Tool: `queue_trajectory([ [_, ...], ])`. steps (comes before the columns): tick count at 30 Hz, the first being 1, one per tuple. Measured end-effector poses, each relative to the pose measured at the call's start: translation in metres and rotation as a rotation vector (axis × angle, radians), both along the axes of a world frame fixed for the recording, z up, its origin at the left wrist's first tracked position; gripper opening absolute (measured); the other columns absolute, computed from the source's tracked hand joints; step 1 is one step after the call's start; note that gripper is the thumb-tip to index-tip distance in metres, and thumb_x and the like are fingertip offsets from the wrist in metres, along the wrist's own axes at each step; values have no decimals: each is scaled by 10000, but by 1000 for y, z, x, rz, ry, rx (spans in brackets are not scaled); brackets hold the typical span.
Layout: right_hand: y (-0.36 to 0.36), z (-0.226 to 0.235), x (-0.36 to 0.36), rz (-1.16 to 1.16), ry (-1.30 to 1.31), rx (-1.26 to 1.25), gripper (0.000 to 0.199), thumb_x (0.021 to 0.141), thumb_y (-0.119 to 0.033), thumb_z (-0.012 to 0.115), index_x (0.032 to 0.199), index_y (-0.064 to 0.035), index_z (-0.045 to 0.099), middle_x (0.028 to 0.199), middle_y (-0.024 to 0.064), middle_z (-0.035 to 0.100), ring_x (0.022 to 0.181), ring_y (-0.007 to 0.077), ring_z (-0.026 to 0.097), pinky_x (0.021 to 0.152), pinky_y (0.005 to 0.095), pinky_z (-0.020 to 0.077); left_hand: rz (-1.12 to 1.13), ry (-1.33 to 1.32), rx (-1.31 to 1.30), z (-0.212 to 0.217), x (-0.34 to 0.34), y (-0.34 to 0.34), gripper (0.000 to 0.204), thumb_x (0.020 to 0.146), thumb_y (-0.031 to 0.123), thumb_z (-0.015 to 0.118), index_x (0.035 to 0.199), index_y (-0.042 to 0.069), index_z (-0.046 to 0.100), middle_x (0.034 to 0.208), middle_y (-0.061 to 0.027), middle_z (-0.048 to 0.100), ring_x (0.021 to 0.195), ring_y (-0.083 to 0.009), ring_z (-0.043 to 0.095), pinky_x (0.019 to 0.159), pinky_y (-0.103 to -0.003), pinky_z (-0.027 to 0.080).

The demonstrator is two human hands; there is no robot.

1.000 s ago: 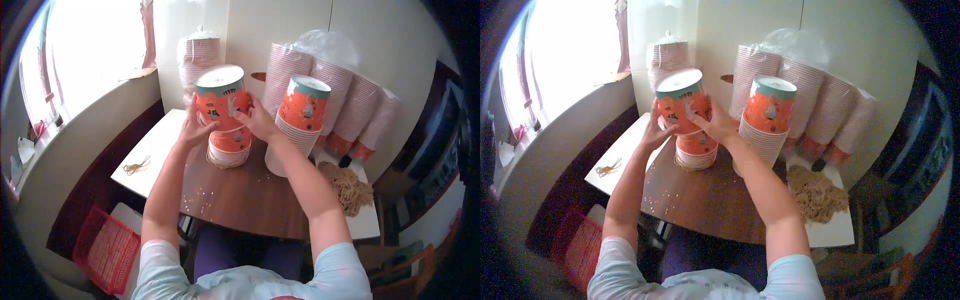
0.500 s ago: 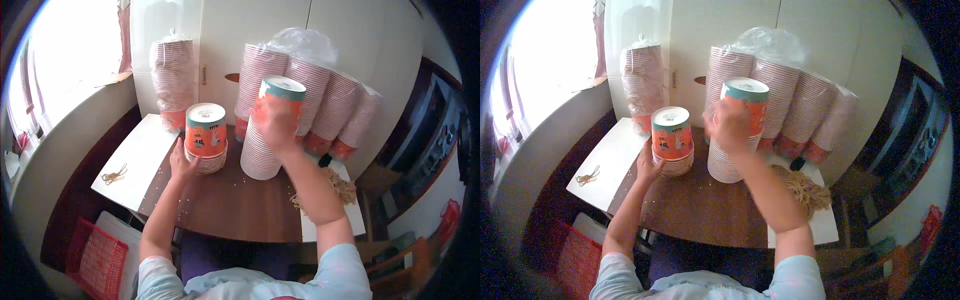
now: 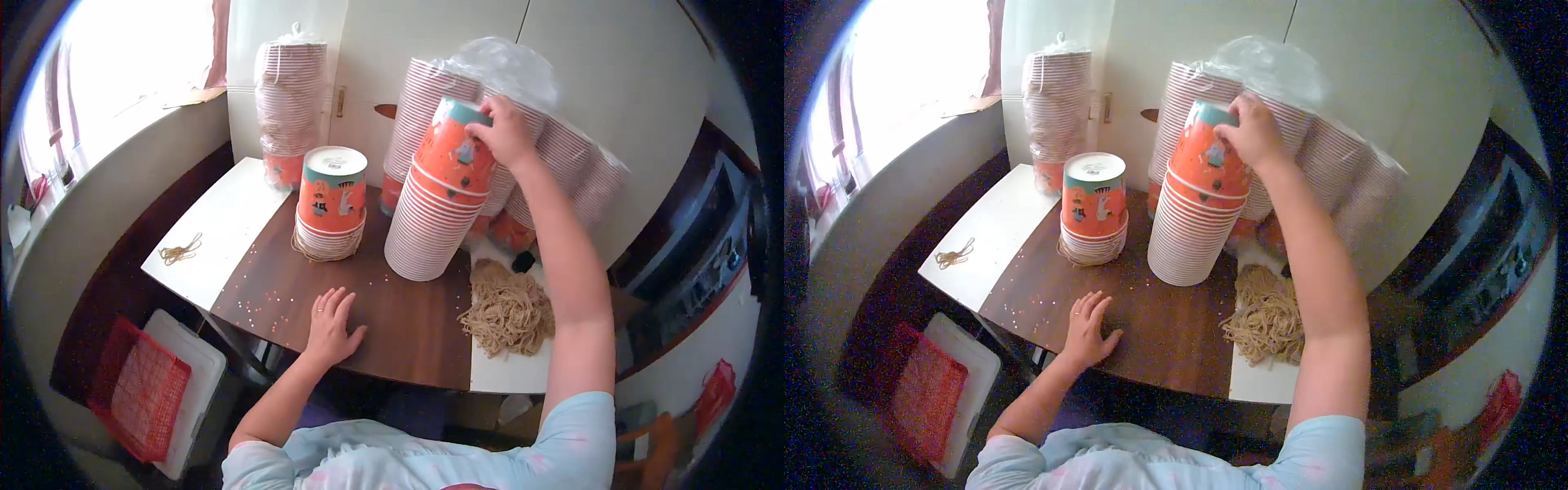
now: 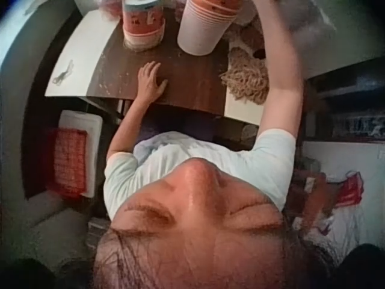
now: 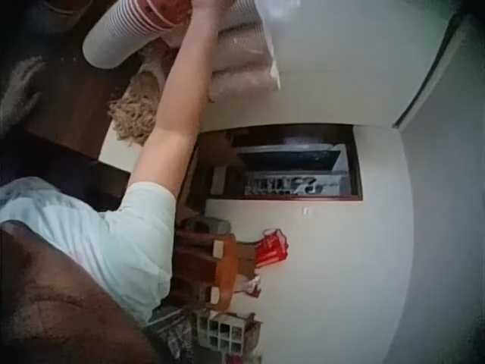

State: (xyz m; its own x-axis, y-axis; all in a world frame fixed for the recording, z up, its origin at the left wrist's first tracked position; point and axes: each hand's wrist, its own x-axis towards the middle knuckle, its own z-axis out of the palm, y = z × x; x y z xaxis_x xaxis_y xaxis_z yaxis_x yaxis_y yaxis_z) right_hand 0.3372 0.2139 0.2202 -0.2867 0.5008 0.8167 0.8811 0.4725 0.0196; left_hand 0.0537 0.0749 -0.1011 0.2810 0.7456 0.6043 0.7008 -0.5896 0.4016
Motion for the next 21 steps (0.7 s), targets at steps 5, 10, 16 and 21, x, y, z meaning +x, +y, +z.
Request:
queue_trajectory([
  [5, -32, 53, 7, -3, 107, 120, 361, 694, -253, 755, 903, -19, 578, 858, 176, 637, 793, 321, 624, 703, 383, 498, 30, -8, -36, -3, 0, -2, 622, 705, 278, 703, 1234, 45, 473, 1288, -180, 438, 1233, -359, 374, 1050, -503, 265],
  [10, -100, 84, 15, -6, 246, 495, 389, 732, -301, 763, 934, -10, 603, 861, 143, 649, 772, 262, 628, 711, 345, 499, 25, -40, 15, 1, 1, -4, 559, 696, 239, 709, 1182, 42, 513, 1245, -181, 473, 1194, -358, 418, 1026, -483, 307],
  [16, -160, -67, 27, 458, 1205, -58, 231, 857, -266, 650, 969, -73, 593, 901, 14, 618, 786, 145, 599, 664, 283, 492, -9, -403, 132, 23, 10, -21, 444, 767, 162, 673, 1170, 40, 532, 1227, -162, 496, 1115, -321, 489, 928, -412, 407],
  [21, -182, -246, 2, 882, 1921, -885, 245, 879, -269, 602, 1039, -84, 598, 979, 40, 643, 908, 157, 603, 795, 365, 509, -216, -1099, -493, 77, 32, -54, 510, 829, 117, 633, 1282, 8, 426, 1204, -82, 509, 990, -140, 547, 772, -275, 470],
])
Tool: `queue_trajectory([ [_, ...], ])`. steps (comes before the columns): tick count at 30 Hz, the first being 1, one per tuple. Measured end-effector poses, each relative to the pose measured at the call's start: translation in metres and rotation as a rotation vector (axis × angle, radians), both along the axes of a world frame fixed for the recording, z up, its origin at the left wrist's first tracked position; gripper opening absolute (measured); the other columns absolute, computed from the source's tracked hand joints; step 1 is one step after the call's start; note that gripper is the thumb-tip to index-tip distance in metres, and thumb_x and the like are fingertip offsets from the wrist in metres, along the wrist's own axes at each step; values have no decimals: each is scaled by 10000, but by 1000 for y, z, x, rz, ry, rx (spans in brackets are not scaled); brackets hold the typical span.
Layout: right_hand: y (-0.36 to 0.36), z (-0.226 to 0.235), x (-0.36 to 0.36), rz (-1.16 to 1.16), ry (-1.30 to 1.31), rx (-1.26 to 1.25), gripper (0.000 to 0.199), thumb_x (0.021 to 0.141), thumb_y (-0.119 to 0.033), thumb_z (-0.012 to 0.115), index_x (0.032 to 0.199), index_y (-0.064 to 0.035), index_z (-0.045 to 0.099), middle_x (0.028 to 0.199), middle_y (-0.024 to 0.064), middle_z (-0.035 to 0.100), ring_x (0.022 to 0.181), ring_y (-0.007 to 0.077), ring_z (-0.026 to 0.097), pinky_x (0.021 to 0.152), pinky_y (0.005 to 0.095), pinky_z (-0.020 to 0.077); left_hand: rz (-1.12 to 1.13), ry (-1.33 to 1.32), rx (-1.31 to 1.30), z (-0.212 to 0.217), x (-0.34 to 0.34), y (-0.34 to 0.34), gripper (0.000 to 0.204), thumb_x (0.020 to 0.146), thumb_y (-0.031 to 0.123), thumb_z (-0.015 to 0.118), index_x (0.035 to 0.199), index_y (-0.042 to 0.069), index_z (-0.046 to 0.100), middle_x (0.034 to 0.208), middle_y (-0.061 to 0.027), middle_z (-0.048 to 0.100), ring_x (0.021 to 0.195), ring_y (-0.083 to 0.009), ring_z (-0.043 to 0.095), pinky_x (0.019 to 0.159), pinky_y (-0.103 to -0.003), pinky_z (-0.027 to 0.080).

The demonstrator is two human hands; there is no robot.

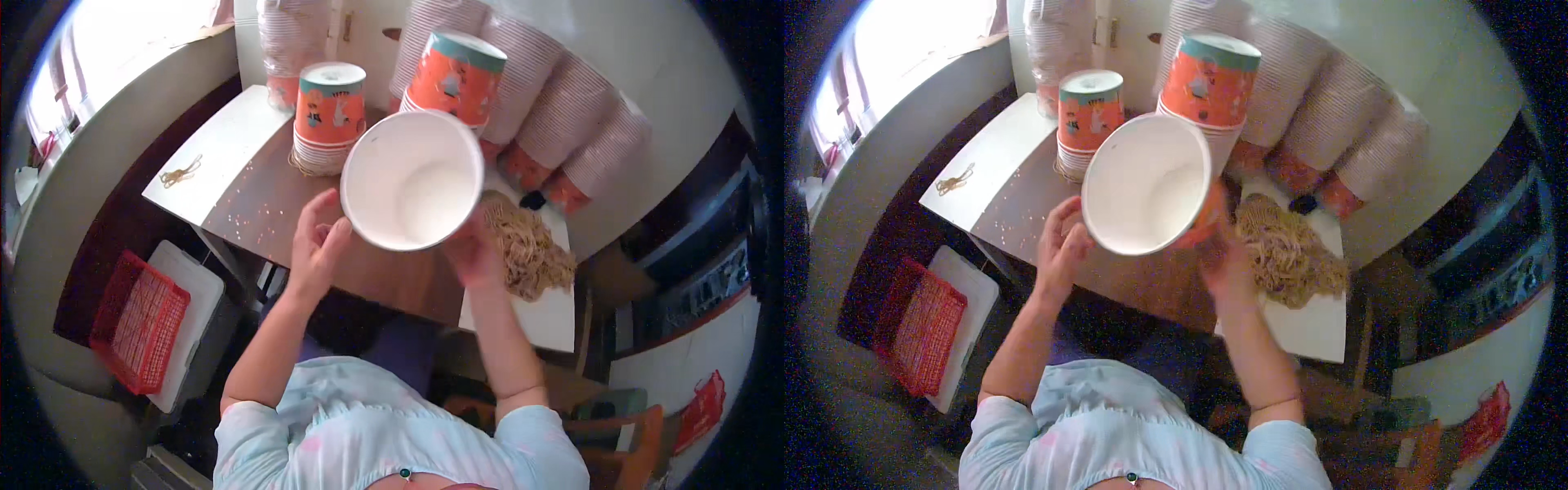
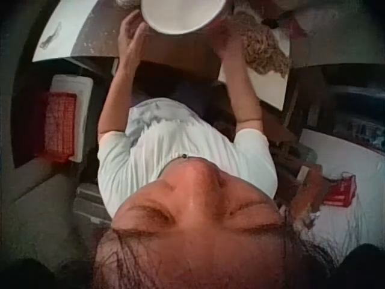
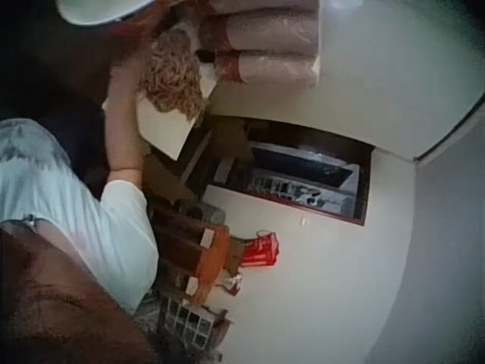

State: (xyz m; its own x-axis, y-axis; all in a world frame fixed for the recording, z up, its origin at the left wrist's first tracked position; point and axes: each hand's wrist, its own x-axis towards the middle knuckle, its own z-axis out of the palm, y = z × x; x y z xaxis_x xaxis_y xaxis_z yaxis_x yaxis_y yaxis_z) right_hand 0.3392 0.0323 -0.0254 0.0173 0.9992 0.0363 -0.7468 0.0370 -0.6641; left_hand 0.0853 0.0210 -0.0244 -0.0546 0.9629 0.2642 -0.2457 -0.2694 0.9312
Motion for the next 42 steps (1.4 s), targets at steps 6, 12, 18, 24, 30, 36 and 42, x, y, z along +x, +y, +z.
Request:
queue_trajectory([
  [6, -33, -60, -19, 217, -263, -353, 303, 911, -305, 552, 1099, -70, 572, 1037, 91, 630, 956, 209, 601, 837, 429, 490, 44, 107, -53, 0, -14, -3, 510, 728, -81, 437, 1237, -61, 448, 1110, -102, 576, 1030, -148, 554, 902, -255, 425],
  [12, -26, -8, 58, -262, -1776, 68, 133, 798, -168, 644, 824, -40, 670, 807, 129, 631, 763, 272, 615, 706, 363, 477, 89, 390, -117, 1, -43, 10, 447, 727, -6, 447, 1163, -77, 521, 1040, -131, 620, 979, -179, 576, 883, -282, 434],
  [18, 31, -9, 99, -214, -2234, 492, 139, 728, -128, 632, 851, -99, 688, 941, 114, 596, 954, 314, 544, 839, 411, 439, 86, 514, -93, 5, -43, 27, 441, 722, 30, 486, 1149, -72, 533, 1022, -143, 630, 975, -198, 583, 884, -299, 436],
  [24, 62, -32, 100, 47, -2406, 597, 143, 725, -125, 621, 852, -93, 676, 960, 108, 598, 968, 324, 535, 848, 435, 436, 84, 567, -31, -2, -48, 35, 432, 763, 119, 601, 1156, -48, 538, 1048, -152, 627, 913, -195, 604, 789, -298, 477],
  [30, 68, -4, 116, -53, -2144, 512, 127, 741, -143, 607, 831, -70, 659, 898, 125, 606, 913, 323, 554, 816, 426, 448, 219, 690, 47, 32, -50, 12, 409, 792, 168, 660, 1163, 30, 559, 1054, -98, 608, 628, -118, 543, 585, -249, 450],
  [36, 68, -2, 108, -4, -2262, 555, 164, 725, -139, 602, 861, -74, 666, 895, 123, 616, 913, 320, 564, 830, 423, 457, 204, 717, 191, 48, -57, 1, 350, 781, 113, 659, 1110, 23, 581, 1050, -82, 585, 554, -81, 457, 531, -225, 393],
  [42, 72, -8, 103, 174, -2271, 228, 275, 671, -109, 627, 941, -110, 682, 950, 127, 615, 962, 320, 549, 864, 412, 452, 136, 689, 246, 45, -63, -9, 308, 759, 49, 656, 1059, 12, 600, 1051, -82, 590, 570, -73, 452, 522, -217, 375],
])
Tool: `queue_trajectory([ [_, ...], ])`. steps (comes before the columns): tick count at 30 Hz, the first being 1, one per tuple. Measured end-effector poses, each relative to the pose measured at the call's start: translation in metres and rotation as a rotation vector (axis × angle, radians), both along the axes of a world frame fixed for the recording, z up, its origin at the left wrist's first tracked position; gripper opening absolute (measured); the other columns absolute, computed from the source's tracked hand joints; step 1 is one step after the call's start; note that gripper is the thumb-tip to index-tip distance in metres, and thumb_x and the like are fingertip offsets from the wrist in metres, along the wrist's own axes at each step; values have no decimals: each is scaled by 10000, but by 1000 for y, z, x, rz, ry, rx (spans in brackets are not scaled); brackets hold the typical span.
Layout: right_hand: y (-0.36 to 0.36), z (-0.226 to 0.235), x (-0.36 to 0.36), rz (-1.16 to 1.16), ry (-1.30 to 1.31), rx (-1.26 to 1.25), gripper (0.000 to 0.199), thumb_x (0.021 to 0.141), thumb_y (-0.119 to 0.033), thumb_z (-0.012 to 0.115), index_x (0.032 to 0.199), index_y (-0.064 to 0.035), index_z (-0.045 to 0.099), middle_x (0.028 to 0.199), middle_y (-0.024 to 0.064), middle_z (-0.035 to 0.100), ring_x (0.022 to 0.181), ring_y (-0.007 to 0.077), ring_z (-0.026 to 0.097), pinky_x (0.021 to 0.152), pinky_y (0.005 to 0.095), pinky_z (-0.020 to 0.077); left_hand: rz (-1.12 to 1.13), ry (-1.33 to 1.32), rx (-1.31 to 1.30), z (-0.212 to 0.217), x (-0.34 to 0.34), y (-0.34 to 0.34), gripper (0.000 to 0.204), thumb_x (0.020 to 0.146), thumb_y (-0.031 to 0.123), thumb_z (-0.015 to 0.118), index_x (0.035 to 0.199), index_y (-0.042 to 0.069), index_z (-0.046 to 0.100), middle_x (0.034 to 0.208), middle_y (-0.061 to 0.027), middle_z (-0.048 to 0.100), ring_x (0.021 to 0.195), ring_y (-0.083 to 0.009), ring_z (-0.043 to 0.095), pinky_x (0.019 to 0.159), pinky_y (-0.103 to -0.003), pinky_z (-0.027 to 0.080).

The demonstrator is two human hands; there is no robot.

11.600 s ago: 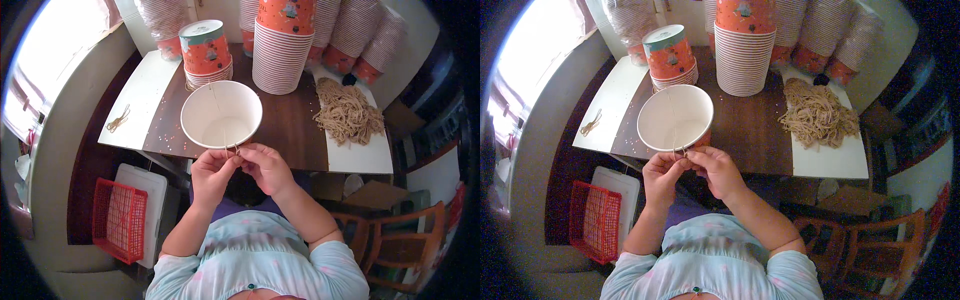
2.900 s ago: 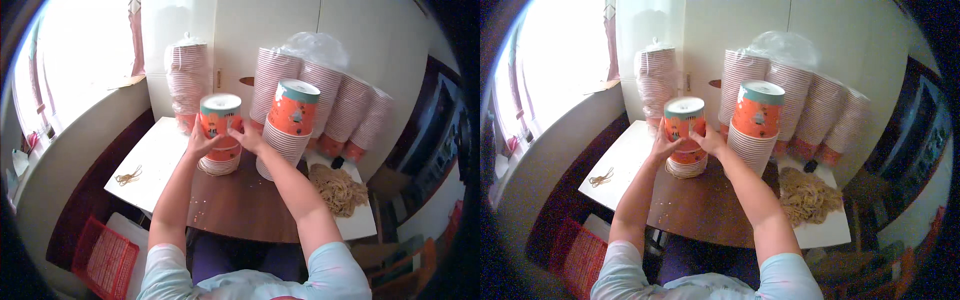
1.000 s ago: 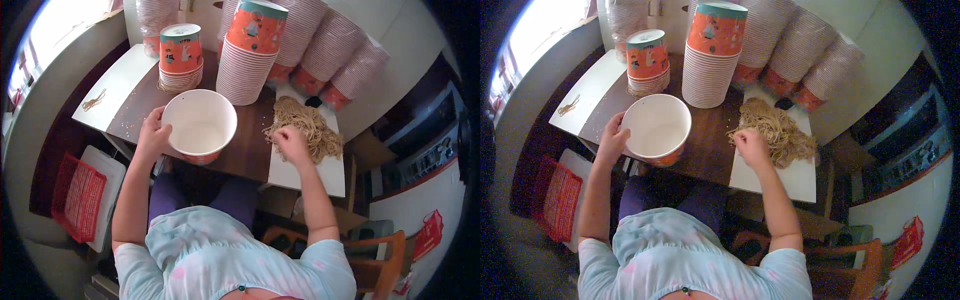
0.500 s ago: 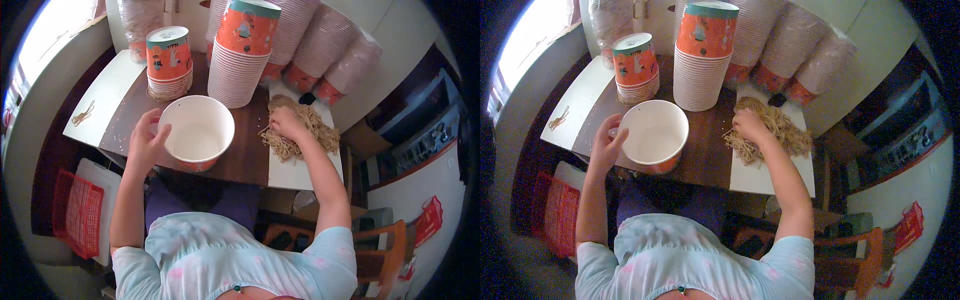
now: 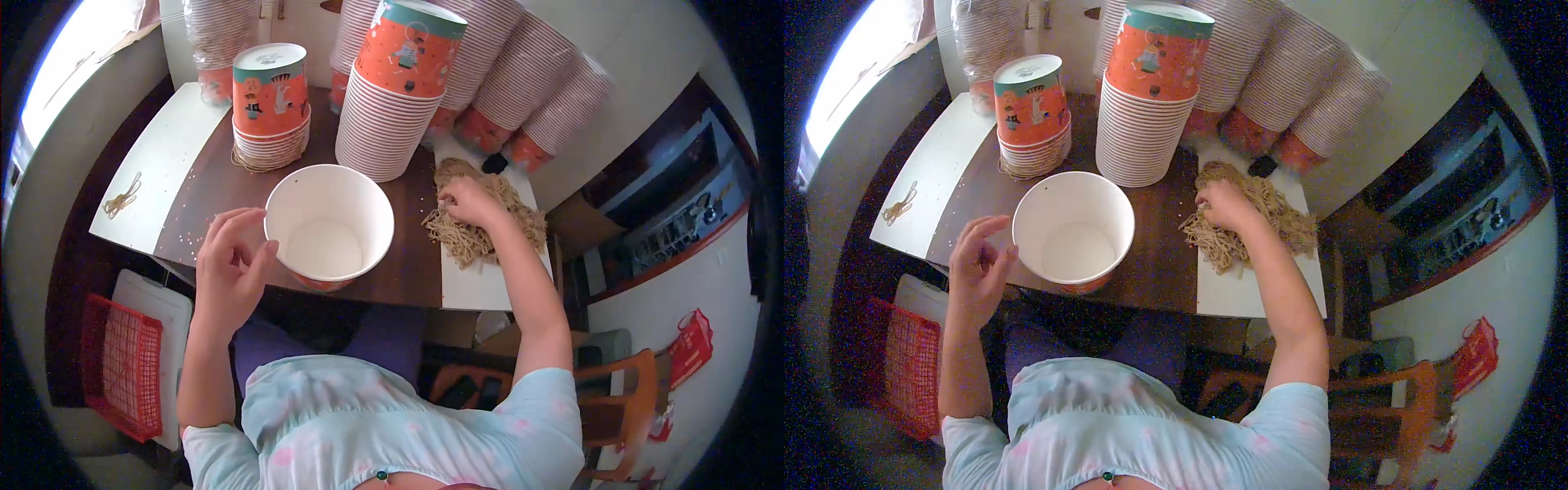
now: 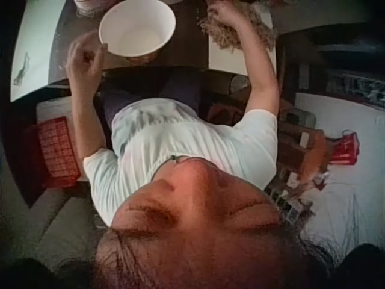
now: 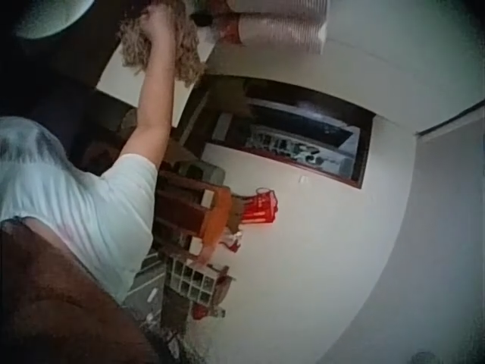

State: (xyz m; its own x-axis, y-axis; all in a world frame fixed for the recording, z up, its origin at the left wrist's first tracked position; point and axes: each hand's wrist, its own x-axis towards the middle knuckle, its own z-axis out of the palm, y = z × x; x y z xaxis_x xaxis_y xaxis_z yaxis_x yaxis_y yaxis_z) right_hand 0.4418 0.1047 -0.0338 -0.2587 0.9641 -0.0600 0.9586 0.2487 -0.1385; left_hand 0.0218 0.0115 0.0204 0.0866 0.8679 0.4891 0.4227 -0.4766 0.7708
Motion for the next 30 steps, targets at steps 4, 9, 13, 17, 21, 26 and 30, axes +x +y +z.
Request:
queue_trajectory([
  [4, 3, -9, -13, 127, -137, 126, 181, 664, -86, 625, 836, -101, 680, 880, 124, 599, 917, 321, 546, 813, 418, 449, -27, -27, -8, -3, -4, -2, 307, 742, 2, 657, 1045, 10, 607, 1056, -88, 591, 611, -76, 476, 522, -206, 370],
  [9, 7, -20, -9, 196, -117, 159, 107, 671, -69, 621, 771, -85, 657, 806, 111, 581, 831, 307, 565, 742, 418, 454, -56, -45, 60, -8, -6, -3, 302, 740, 1, 658, 1038, 10, 611, 1060, -83, 595, 632, -66, 487, 523, -193, 366],
  [13, 13, -11, 3, 55, 56, 94, 116, 704, -115, 627, 816, -99, 653, 921, 115, 573, 951, 320, 524, 827, 428, 433, -86, -78, 48, -6, -12, 2, 279, 748, 2, 651, 1026, 7, 619, 1069, -79, 601, 653, -56, 489, 531, -189, 371],
  [17, 7, -1, -5, 129, -7, 119, 95, 704, -108, 621, 795, -96, 644, 925, 123, 568, 947, 319, 526, 831, 433, 427, -84, -85, 74, -1, -12, 5, 273, 747, 1, 647, 1019, 4, 621, 1072, -83, 602, 643, -56, 484, 530, -192, 369],
  [21, 2, -16, -6, 186, -153, 65, 99, 695, -108, 619, 792, -96, 641, 925, 123, 568, 951, 320, 525, 837, 441, 421, -107, -94, 87, -1, -7, 5, 286, 734, -1, 649, 1018, 6, 623, 1074, -88, 602, 632, -52, 475, 531, -192, 364],
  [26, 7, -16, 1, 161, -69, 64, 93, 687, -114, 609, 768, -82, 641, 908, 132, 571, 893, 322, 548, 777, 429, 451, -111, -81, 62, -3, -12, 5, 278, 736, 5, 656, 1011, 7, 626, 1065, -88, 604, 632, -51, 471, 532, -191, 360],
  [30, 12, -4, 5, 171, 65, 123, 97, 701, -137, 613, 755, -60, 636, 872, 140, 577, 849, 322, 556, 743, 424, 461, -90, -90, 87, 2, -11, 9, 253, 745, 14, 653, 996, 2, 623, 1042, -81, 607, 608, -61, 466, 525, -194, 358],
])
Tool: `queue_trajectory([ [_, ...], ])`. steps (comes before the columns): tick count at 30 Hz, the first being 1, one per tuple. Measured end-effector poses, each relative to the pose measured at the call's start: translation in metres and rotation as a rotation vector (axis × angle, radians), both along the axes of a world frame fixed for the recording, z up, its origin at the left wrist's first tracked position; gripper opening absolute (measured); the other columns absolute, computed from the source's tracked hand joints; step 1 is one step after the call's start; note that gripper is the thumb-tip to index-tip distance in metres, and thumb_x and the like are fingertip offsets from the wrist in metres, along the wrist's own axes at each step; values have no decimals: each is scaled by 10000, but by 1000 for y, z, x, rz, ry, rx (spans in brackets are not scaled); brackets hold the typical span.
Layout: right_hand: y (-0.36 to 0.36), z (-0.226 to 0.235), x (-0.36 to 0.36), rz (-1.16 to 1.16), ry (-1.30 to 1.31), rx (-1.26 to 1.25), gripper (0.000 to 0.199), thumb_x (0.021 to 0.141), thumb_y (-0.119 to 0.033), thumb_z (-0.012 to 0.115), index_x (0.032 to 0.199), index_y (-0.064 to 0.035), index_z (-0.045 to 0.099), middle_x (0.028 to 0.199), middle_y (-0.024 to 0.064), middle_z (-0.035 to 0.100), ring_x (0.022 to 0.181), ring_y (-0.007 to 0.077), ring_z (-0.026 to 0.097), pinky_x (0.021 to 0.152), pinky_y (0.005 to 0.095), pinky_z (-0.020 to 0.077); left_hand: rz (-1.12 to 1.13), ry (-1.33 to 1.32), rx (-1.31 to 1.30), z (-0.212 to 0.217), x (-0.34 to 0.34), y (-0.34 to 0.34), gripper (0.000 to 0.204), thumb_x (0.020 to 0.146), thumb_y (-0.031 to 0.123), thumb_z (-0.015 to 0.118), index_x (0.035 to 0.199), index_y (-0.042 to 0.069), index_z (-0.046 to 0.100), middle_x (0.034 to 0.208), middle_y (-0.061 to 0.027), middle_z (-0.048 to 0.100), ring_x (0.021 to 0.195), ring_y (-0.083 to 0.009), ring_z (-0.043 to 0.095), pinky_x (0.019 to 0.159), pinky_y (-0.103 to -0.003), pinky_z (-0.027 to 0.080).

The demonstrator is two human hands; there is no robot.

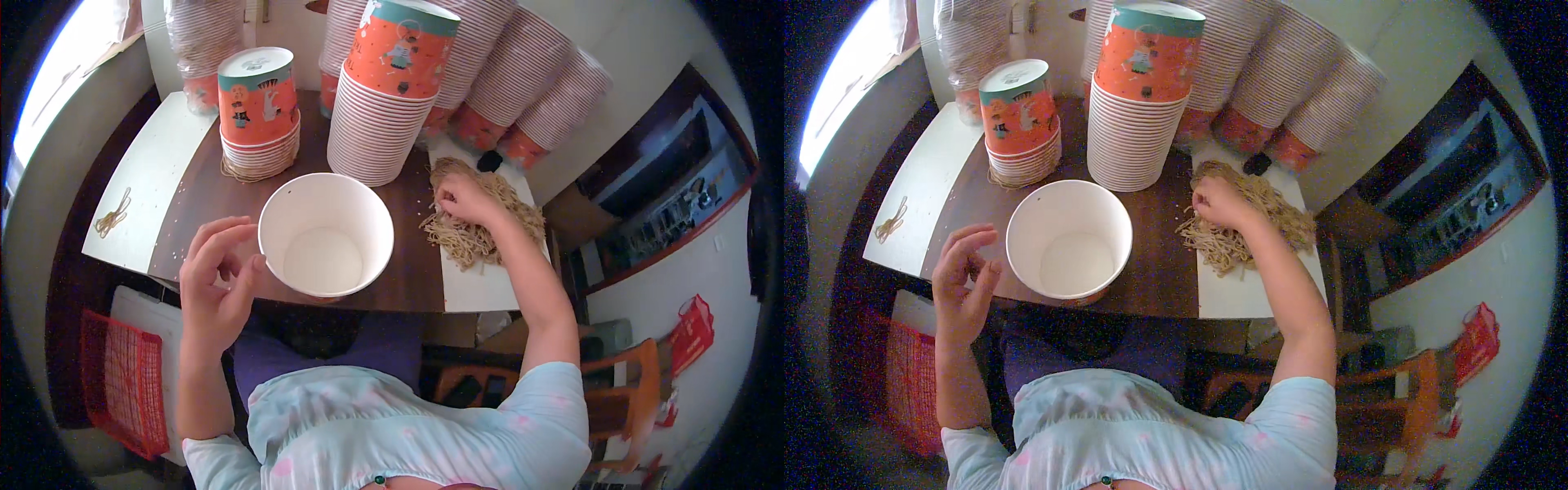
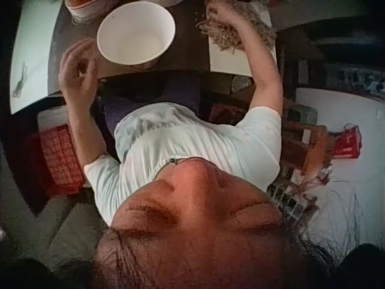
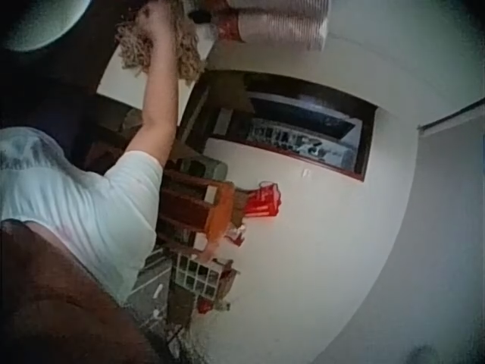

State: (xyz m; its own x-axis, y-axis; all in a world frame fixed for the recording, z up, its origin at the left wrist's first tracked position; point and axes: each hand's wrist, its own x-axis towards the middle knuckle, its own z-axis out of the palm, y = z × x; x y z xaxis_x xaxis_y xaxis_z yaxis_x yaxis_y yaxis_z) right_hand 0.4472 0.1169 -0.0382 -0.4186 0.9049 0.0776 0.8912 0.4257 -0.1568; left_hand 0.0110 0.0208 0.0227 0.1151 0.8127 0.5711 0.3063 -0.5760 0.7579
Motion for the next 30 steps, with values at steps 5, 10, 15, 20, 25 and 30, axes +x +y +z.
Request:
queue_trajectory([
  [5, -11, 20, -14, -76, 429, 49, 107, 769, -144, 638, 799, -42, 629, 797, 65, 589, 786, 185, 581, 715, 307, 476, -32, -19, 30, 15, 15, 12, 183, 767, 16, 633, 949, -1, 633, 961, -69, 615, 588, -71, 475, 516, -200, 359],
  [10, -25, 46, -46, -213, 749, -120, 56, 815, -52, 600, 862, -23, 597, 924, 53, 630, 853, 116, 603, 768, 262, 486, -238, 200, 77, 43, 59, 42, 114, 797, 67, 631, 884, -3, 654, 774, -109, 601, 607, -201, 576, 562, -313, 457],
  [15, -55, 73, -99, -134, 818, -36, 69, 824, -37, 596, 891, -21, 599, 875, 43, 642, 800, 111, 618, 734, 263, 504, -528, 324, -280, 43, 105, 70, 295, 876, 257, 605, 960, -19, 666, 773, -67, 649, 655, -109, 552, 606, -269, 462],
  [20, -75, 88, -121, -53, 565, 259, 120, 776, -35, 620, 892, -23, 594, 825, 84, 634, 767, 176, 624, 699, 290, 494, -541, 295, -625, 51, 114, 67, 303, 885, 306, 592, 920, 21, 688, 756, -13, 643, 609, -73, 503, 557, -225, 425],
  [25, -76, 85, -129, 22, 604, 361, 101, 773, -20, 612, 868, -22, 581, 845, 95, 628, 763, 187, 622, 666, 292, 491, -672, 150, -807, 43, 112, 65, 278, 871, 297, 611, 902, 33, 691, 745, 3, 640, 582, -48, 460, 523, -205, 395],
  [30, -79, 84, -137, 18, 714, 311, 86, 781, -2, 597, 861, -27, 575, 823, 63, 603, 706, 125, 582, 612, 256, 468, -577, 153, -690, 41, 105, 65, 224, 826, 232, 645, 843, 12, 680, 731, -22, 649, 582, -43, 501, 528, -204, 417],
])
